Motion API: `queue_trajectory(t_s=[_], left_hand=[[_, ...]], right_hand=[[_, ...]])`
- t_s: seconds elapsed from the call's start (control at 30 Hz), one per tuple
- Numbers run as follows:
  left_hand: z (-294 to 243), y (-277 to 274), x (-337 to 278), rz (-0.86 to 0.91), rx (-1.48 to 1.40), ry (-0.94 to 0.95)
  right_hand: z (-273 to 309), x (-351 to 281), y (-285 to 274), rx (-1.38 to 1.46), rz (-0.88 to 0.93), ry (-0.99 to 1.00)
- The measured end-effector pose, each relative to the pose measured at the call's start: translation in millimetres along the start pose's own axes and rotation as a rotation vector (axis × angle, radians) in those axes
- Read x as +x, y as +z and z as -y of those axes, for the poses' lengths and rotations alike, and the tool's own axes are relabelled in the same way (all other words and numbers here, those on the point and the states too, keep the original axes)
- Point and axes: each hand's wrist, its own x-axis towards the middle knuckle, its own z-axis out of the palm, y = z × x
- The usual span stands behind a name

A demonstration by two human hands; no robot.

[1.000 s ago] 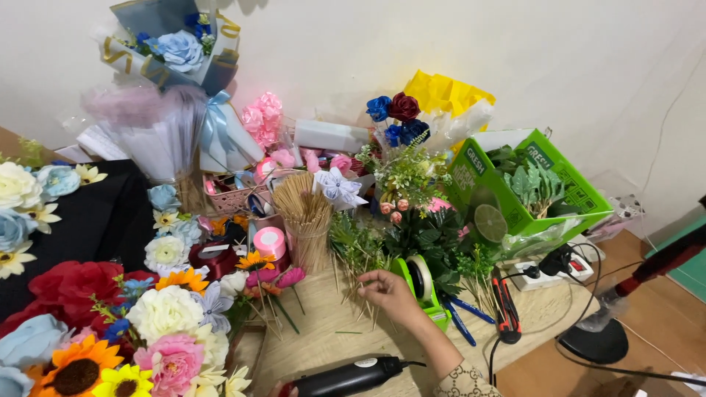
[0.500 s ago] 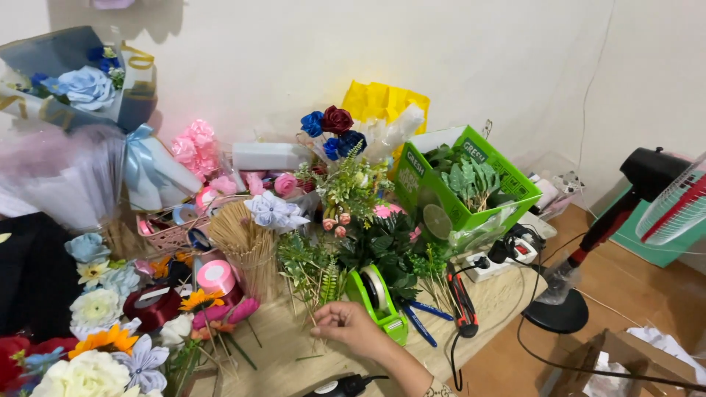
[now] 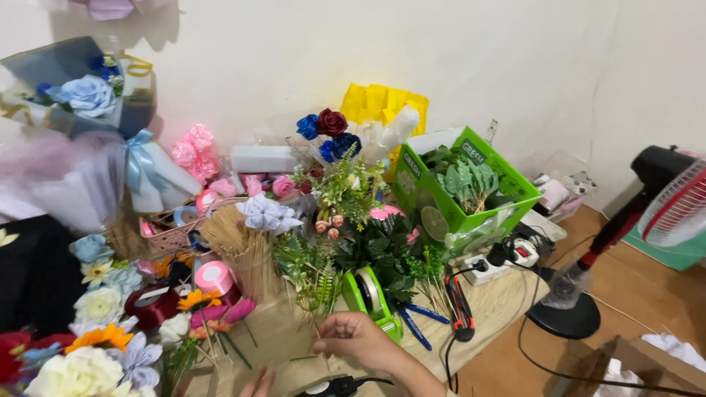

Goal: The person arranges artificial flowers and greenery on a table, using a glue gun to attach small white flowers to thin sticks. They repeatedly pick up flower stems, apply glue, and place the items into a growing bouquet arrangement.

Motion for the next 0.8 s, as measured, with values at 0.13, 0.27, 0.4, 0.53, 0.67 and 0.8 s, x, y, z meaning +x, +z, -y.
queue_trajectory(t_s=[0.13, 0.27, 0.4, 0.53, 0.67, 0.8], left_hand=[[-259, -108, -151, -0.581, -0.399, 0.422], [-297, -132, -148, -0.236, -0.663, 0.145], [-304, -134, -139, -0.118, -0.8, 0.009], [-294, -121, -131, -0.139, -0.826, 0.009], [-291, -120, -135, -0.124, -0.904, 0.054], [-313, -153, -147, -0.089, -0.953, -0.094]], right_hand=[[-2, -6, 1, -0.047, 0.006, 0.04], [-5, -17, 6, -0.022, -0.052, 0.096], [-17, -20, 1, -0.027, -0.052, 0.076], [-35, -18, -9, -0.03, 0.002, 0.015], [-37, -20, -8, -0.135, -0.013, -0.104], [-34, -23, -9, -0.266, -0.103, -0.087]])
